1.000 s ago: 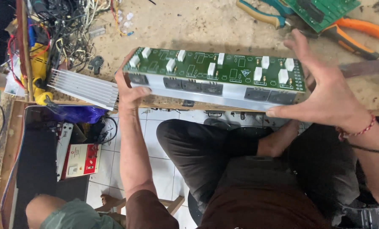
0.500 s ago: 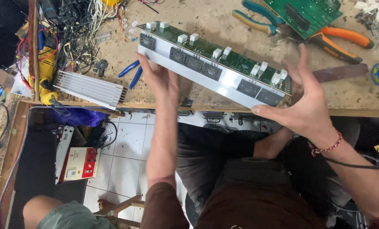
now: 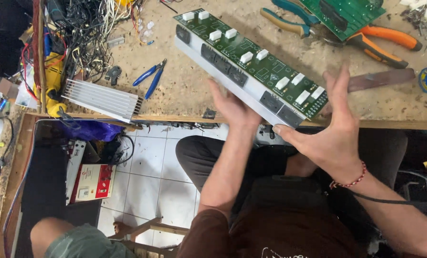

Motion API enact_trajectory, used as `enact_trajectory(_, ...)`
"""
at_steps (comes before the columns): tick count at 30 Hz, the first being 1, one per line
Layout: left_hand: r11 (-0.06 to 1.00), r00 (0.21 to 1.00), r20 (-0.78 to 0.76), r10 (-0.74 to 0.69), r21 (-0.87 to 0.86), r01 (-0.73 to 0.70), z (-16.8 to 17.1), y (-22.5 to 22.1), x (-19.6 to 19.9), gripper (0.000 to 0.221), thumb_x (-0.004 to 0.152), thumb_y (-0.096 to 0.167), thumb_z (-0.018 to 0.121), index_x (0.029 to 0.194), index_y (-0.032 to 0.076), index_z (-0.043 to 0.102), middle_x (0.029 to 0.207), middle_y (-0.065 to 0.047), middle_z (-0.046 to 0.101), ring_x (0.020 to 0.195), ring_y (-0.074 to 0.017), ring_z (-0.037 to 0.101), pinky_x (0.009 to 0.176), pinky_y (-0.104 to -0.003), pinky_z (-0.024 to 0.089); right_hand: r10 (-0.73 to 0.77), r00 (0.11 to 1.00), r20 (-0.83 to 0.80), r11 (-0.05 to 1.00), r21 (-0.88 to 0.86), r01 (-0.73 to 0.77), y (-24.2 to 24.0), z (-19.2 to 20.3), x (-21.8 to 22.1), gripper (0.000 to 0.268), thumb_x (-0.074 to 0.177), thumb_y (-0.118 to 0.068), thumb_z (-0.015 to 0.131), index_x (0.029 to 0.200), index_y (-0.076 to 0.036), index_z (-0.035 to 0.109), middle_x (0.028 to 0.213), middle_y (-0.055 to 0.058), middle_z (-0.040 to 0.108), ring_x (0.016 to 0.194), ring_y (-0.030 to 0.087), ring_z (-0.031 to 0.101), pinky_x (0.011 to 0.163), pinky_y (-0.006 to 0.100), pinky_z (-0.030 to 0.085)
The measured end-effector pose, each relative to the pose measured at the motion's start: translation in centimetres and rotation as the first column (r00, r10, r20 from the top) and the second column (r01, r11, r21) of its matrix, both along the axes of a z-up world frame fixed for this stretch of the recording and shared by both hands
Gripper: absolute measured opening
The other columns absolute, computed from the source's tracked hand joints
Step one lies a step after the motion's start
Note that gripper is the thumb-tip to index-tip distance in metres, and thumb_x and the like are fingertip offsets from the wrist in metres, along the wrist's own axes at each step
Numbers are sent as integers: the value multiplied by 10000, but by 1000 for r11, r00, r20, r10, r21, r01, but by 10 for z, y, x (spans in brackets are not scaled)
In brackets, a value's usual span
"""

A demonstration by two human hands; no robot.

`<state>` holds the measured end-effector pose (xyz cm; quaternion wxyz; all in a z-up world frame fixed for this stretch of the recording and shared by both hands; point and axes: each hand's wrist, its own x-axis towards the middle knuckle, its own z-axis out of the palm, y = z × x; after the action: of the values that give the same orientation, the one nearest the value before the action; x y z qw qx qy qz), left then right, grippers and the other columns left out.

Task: A person is repairing an electronic device by soldering components onto a circuit board attached to a large heatsink.

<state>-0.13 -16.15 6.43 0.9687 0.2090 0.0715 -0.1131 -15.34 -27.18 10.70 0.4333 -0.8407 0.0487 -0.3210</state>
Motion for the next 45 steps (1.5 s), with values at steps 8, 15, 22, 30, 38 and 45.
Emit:
enact_trajectory(8,996,997,61,51,67,-55,-2,0,7,561,1001,573,597,1243,72,676,1065,-123,738,951,-296,704,852,-416,586,-66,998,19,997,-40,67,23,-18,1,1467,630,-186,1075,1625,42,21,1639,411,392,1536,419,486,1241,430,451)
enact_trajectory(15,971,971,152,-184,181,156,14,30,24,559,931,508,711,1200,20,659,996,-142,750,841,-286,731,769,-413,607,114,993,-7,993,38,-114,31,-27,-11,1392,699,-303,973,1625,21,-15,1689,358,241,1581,433,333,1221,472,441)
enact_trajectory(22,841,955,104,-277,507,189,56,61,45,567,815,367,783,1198,-34,665,947,-160,760,766,-294,741,707,-434,639,111,989,95,992,-74,-104,-10,-39,-22,1164,827,-269,847,1650,38,85,1695,336,291,1392,440,609,1209,472,484)
enact_trajectory(30,232,848,186,-496,970,-77,95,83,81,707,733,507,762,1306,107,658,1243,-131,758,1150,-282,729,1039,-499,563,89,966,243,996,-13,-89,-29,-40,-23,1047,894,-95,780,1640,48,60,1632,456,315,1431,550,557,1313,582,378)
enact_trajectory(38,142,390,372,-842,851,-506,75,90,98,882,930,401,844,1613,291,296,1157,-78,654,1024,-195,508,943,-344,495,62,943,326,998,-8,-63,-44,-59,-31,959,1023,46,713,1721,-94,71,1817,106,90,1641,566,419,1284,642,580)
enact_trajectory(45,-45,217,153,-964,712,-701,94,80,90,911,885,503,793,1631,341,295,1079,-90,470,1082,-302,498,833,-397,517,20,956,293,999,-35,-10,-54,-68,-33,935,1032,30,715,1699,-18,61,1805,152,77,1681,604,371,1276,656,606)
